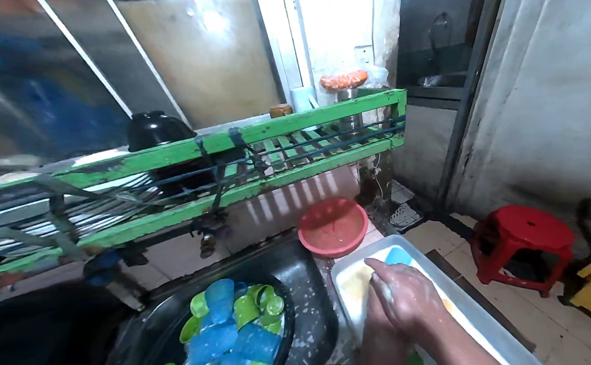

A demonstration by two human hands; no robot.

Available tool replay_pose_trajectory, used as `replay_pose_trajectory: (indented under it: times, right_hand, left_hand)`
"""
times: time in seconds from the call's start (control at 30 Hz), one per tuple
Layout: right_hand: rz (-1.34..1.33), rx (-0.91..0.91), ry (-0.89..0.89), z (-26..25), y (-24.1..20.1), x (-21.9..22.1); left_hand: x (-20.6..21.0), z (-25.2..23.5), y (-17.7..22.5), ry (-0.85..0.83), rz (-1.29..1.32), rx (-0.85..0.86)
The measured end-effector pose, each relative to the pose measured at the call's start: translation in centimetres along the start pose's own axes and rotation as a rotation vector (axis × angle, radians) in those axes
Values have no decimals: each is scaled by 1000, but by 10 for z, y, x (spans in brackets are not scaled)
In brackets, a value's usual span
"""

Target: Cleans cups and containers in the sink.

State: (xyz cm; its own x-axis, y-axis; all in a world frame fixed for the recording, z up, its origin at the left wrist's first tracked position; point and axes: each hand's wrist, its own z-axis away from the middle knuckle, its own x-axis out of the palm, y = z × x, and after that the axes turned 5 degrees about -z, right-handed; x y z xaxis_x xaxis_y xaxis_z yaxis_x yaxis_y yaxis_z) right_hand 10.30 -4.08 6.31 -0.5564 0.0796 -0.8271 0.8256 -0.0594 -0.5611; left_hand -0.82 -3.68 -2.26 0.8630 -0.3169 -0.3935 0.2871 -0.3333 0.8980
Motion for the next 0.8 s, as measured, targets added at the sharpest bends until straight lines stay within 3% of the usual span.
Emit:
replay_pose_trajectory:
  times: [0.07,0.17,0.23,0.3,0.4,0.43,0.5,0.6,0.67,0.73,0.8]
  right_hand:
    - [-160,13,84,-6,9,0]
    - [-790,34,355,-13,39,11]
    - [-1083,44,423,-15,48,17]
    - [-908,73,353,-15,46,16]
    - [-167,135,51,-12,17,-2]
    - [-28,150,-31,-12,6,-7]
    - [-131,107,46,-14,10,-5]
    - [-917,87,291,-18,37,6]
    - [-1152,164,346,-18,41,7]
    - [-924,146,295,-18,40,7]
    - [-424,127,187,-16,30,2]
  left_hand:
    - [-3,0,11,-12,101,-72]
    - [-18,4,29,-87,546,-281]
    - [-24,4,30,-158,772,-346]
    - [-23,3,25,-192,717,-359]
    - [-18,-1,22,-176,33,-169]
    - [-15,-1,22,-155,-137,-118]
    - [-15,-1,21,-142,-27,-127]
    - [-26,3,22,-217,699,-304]
    - [-32,2,20,-289,896,-352]
    - [-35,-2,22,-283,712,-317]
    - [-33,-7,29,-249,164,-189]
